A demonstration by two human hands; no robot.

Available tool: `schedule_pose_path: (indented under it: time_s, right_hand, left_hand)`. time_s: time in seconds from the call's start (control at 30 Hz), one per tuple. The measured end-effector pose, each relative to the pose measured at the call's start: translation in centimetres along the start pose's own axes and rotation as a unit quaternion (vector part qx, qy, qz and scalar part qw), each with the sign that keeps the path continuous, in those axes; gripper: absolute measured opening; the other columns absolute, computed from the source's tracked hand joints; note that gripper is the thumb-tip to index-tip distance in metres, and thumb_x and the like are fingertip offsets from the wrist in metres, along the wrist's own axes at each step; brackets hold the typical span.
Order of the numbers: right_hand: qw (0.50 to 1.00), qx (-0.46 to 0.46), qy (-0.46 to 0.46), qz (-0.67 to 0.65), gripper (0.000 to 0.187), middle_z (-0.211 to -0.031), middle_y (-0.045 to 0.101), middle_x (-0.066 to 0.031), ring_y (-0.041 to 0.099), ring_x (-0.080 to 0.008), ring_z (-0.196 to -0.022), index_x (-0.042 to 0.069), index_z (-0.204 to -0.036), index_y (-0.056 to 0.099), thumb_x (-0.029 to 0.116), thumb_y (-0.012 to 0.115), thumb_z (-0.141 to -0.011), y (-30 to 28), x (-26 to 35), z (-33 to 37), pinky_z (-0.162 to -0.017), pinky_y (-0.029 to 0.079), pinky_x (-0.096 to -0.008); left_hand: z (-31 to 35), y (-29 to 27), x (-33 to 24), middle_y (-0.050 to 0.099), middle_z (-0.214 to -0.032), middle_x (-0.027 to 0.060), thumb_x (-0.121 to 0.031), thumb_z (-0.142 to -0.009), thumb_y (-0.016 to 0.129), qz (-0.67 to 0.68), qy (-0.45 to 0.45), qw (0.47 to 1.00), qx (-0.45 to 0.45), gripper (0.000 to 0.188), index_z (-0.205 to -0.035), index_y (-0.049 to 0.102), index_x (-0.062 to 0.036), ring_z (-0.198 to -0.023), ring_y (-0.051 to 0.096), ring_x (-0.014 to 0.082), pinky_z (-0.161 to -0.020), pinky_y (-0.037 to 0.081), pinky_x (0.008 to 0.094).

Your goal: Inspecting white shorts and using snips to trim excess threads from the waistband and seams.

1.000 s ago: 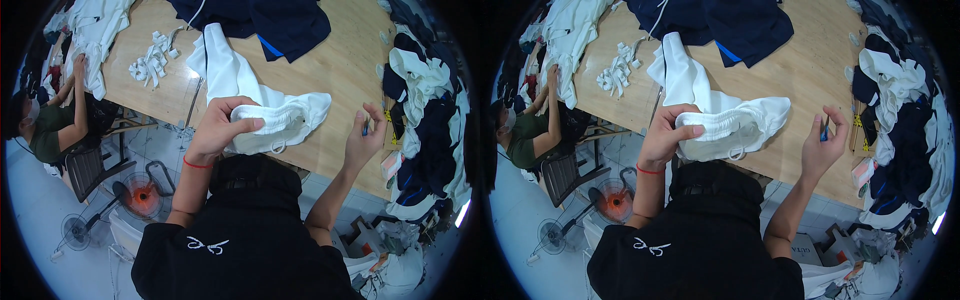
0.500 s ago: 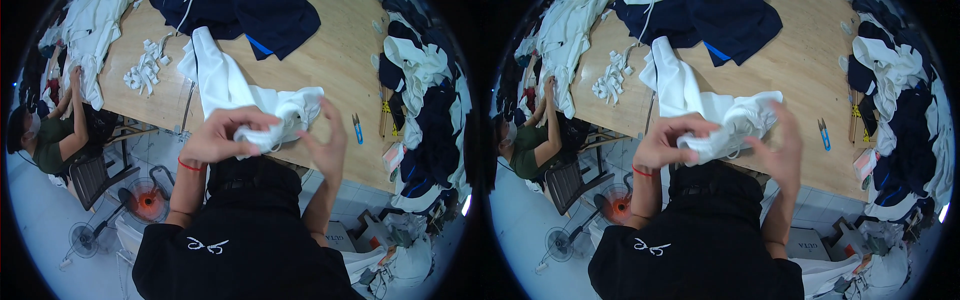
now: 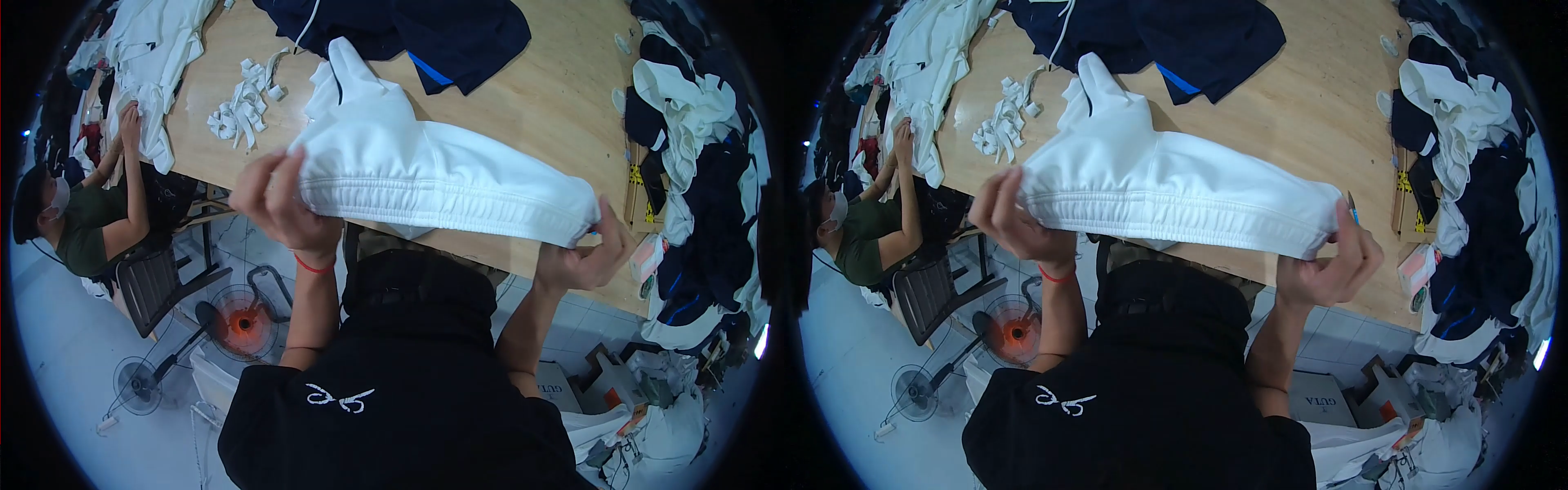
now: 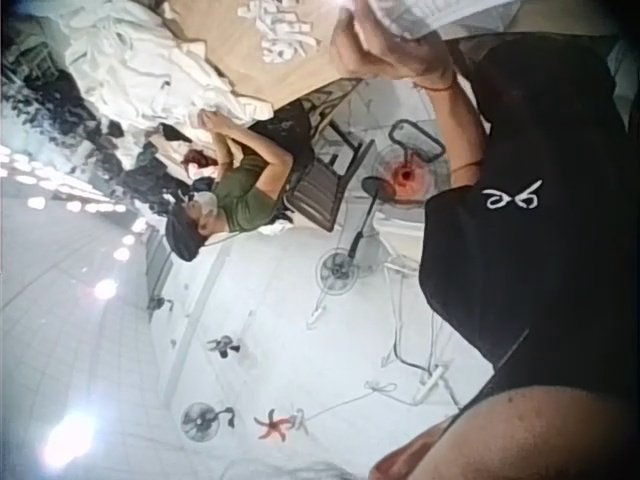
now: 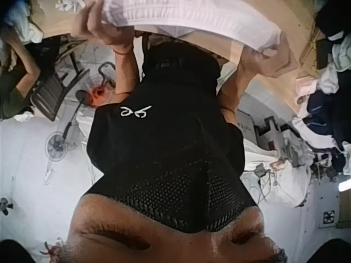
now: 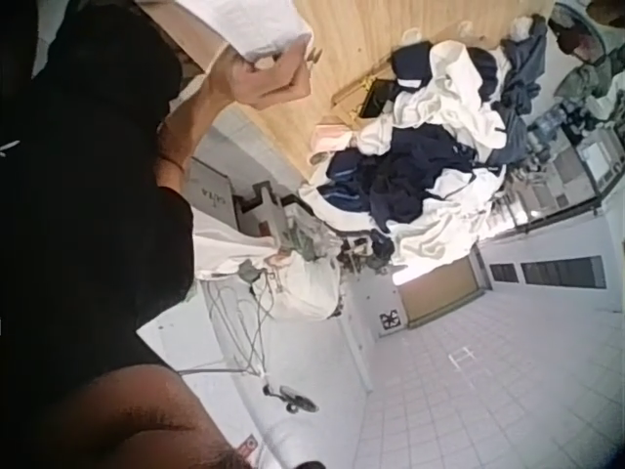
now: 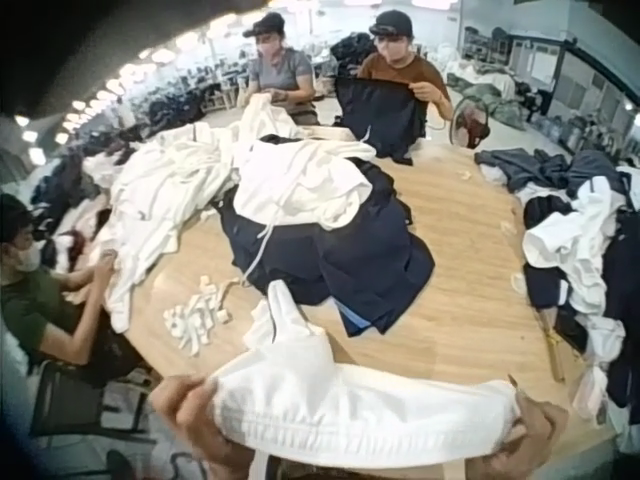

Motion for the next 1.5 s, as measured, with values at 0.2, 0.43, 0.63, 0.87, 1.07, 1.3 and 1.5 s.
schedule_pose_path:
  time_s: [0.2, 0.43, 0.63, 0.87, 1.07, 1.3, 1.5]
  right_hand:
    - [0.998, -0.016, 0.001, 0.061, 0.063, -0.108, 0.074, -0.0084, 0.060, -0.0204, -0.086, -0.003, -0.124, 0.072, 0.038, 0.096, -0.083, -1.1, -2.9, 0.1, -0.067, 0.051, -0.0299]
    - [0.992, -0.020, -0.054, 0.114, 0.072, -0.114, 0.076, -0.0119, 0.061, -0.0202, -0.084, -0.005, -0.125, 0.069, 0.054, 0.089, -0.088, -1.5, -3.3, -0.4, -0.068, 0.052, -0.0327]
    - [0.995, -0.036, -0.041, 0.083, 0.068, -0.102, 0.067, -0.0080, 0.060, -0.0198, -0.081, -0.003, -0.128, 0.072, 0.045, 0.094, -0.084, -1.2, -3.1, -1.2, -0.070, 0.051, -0.0336]
    - [0.996, 0.013, 0.051, 0.065, 0.059, -0.096, 0.071, -0.0067, 0.063, -0.0173, -0.077, -0.002, -0.134, 0.071, 0.015, 0.093, -0.082, -1.0, -4.1, -2.3, -0.069, 0.053, -0.0290]
    - [0.989, 0.067, 0.128, 0.025, 0.062, -0.101, 0.075, -0.0064, 0.067, -0.0154, -0.080, -0.001, -0.138, 0.069, 0.003, 0.090, -0.080, -0.5, -5.3, -2.8, -0.074, 0.057, -0.0294]
    - [0.882, 0.297, 0.315, -0.186, 0.039, -0.118, 0.070, -0.0086, 0.068, -0.0185, -0.111, 0.002, -0.132, 0.068, -0.001, 0.071, -0.093, 4.1, -8.9, 0.3, -0.090, 0.055, -0.0309]
    - [0.646, 0.586, 0.295, -0.391, 0.041, -0.124, 0.069, -0.0073, 0.064, -0.0137, -0.118, -0.001, -0.130, 0.067, -0.012, 0.065, -0.091, -0.1, -7.2, 1.2, -0.102, 0.050, -0.0283]
  left_hand:
    - [0.9, -1.1, 3.4, 0.053, -0.137, 0.0178, -0.051, -0.101, 0.074, -0.104, -0.009, 0.994, -0.015, 0.073, -0.146, 0.050, 0.0005, -0.133, 0.050, 0.0314, -0.100, 0.048, 0.0424]
    - [0.8, -1.0, 3.6, 0.048, -0.143, 0.0221, -0.064, -0.105, 0.061, -0.024, -0.037, 0.995, -0.086, 0.086, -0.152, 0.044, 0.0064, -0.133, 0.055, 0.0343, -0.108, 0.049, 0.0477]
    - [0.2, -0.9, 3.7, 0.050, -0.143, 0.0217, -0.060, -0.101, 0.069, 0.013, -0.035, 0.995, -0.089, 0.089, -0.152, 0.044, 0.0080, -0.135, 0.055, 0.0342, -0.110, 0.050, 0.0483]
    - [-1.4, -1.2, 1.6, 0.044, -0.150, 0.0222, -0.045, -0.082, 0.095, -0.026, -0.060, 0.994, -0.083, 0.102, -0.155, 0.042, 0.0027, -0.141, 0.048, 0.0356, -0.114, 0.048, 0.0482]
    - [-2.8, -1.7, 1.0, 0.041, -0.155, 0.0209, -0.043, -0.078, 0.098, 0.041, -0.047, 0.994, -0.088, 0.095, -0.153, 0.051, -0.0093, -0.144, 0.045, 0.0371, -0.109, 0.048, 0.0481]
    - [0.6, 2.2, 3.5, 0.067, -0.124, 0.0170, -0.017, -0.090, 0.084, 0.189, -0.130, 0.938, 0.260, 0.047, -0.132, 0.067, -0.0059, -0.117, 0.065, 0.0351, -0.093, 0.054, 0.0392]
    - [2.8, 0.0, 4.8, 0.077, -0.106, 0.0115, -0.013, -0.096, 0.077, 0.398, -0.297, 0.676, 0.545, 0.039, -0.133, 0.068, -0.0022, -0.097, 0.073, 0.0210, -0.083, 0.054, 0.0324]
Point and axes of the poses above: each hand's wrist, its own z-axis away from the middle knuckle, its own y-axis out of the palm, x = y × z, the point moved 2 cm from there along -z, towards the middle knuckle
